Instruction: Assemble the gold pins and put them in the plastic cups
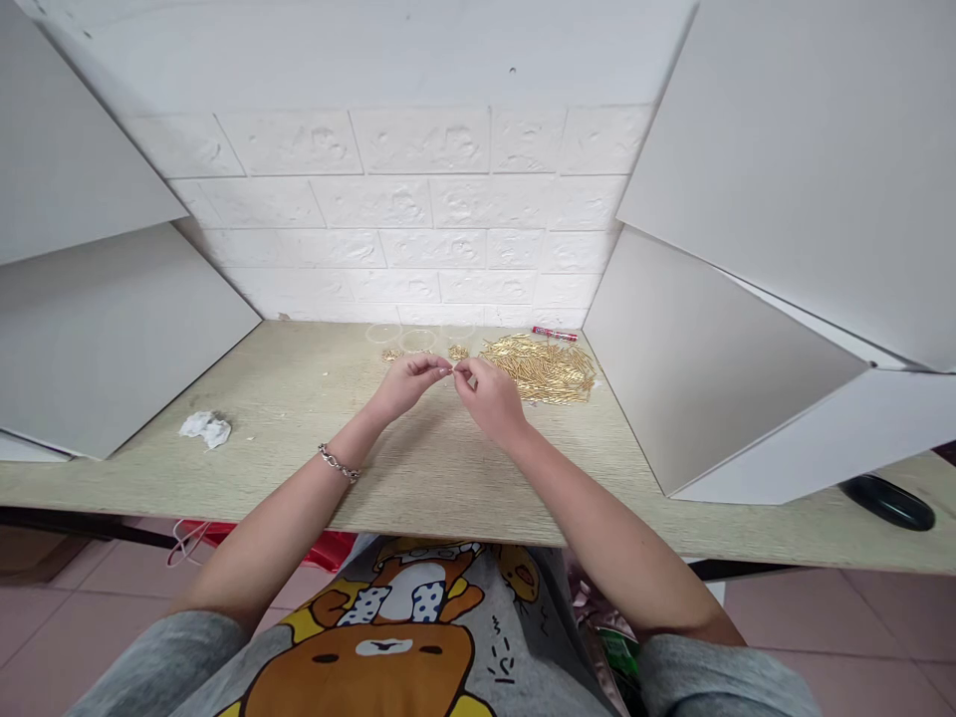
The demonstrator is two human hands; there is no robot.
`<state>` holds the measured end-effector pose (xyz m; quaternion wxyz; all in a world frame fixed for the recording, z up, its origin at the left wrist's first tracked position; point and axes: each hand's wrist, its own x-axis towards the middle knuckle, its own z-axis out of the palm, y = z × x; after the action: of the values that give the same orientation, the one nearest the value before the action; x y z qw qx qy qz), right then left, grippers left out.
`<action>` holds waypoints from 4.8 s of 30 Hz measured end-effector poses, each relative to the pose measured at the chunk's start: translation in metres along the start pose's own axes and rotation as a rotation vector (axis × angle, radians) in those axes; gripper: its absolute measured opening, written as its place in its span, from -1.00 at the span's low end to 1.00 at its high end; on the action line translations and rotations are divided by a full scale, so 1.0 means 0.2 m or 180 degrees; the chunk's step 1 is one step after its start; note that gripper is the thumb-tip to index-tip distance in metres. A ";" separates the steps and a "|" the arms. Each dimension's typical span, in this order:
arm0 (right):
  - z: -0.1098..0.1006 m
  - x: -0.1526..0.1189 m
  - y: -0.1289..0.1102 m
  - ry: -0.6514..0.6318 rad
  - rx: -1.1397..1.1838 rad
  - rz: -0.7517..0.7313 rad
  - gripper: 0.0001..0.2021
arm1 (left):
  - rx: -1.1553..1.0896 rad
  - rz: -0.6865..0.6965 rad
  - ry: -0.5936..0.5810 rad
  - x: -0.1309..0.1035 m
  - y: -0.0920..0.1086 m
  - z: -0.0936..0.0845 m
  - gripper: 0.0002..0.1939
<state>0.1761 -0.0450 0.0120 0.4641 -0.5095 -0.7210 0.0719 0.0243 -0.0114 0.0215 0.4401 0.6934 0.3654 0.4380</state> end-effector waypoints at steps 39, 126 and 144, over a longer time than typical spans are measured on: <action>-0.03 0.02 0.03 -0.0315 -0.0390 -0.0442 -0.83 | 0.2611 0.1807 0.0358 -0.03 -0.02 0.01 -0.81; 0.00 0.03 0.01 -0.0512 0.1985 0.1177 -0.79 | 0.2103 0.0550 -0.0102 -0.04 0.04 0.02 -0.76; 0.01 0.04 0.03 -0.0553 0.3199 0.1927 -0.75 | 0.2021 0.0866 -0.0097 -0.04 0.03 0.02 -0.77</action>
<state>0.1784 -0.0345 0.0130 0.5466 -0.4025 -0.4565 0.5752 0.0255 -0.0216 0.0245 0.1453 0.8446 0.3811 0.3468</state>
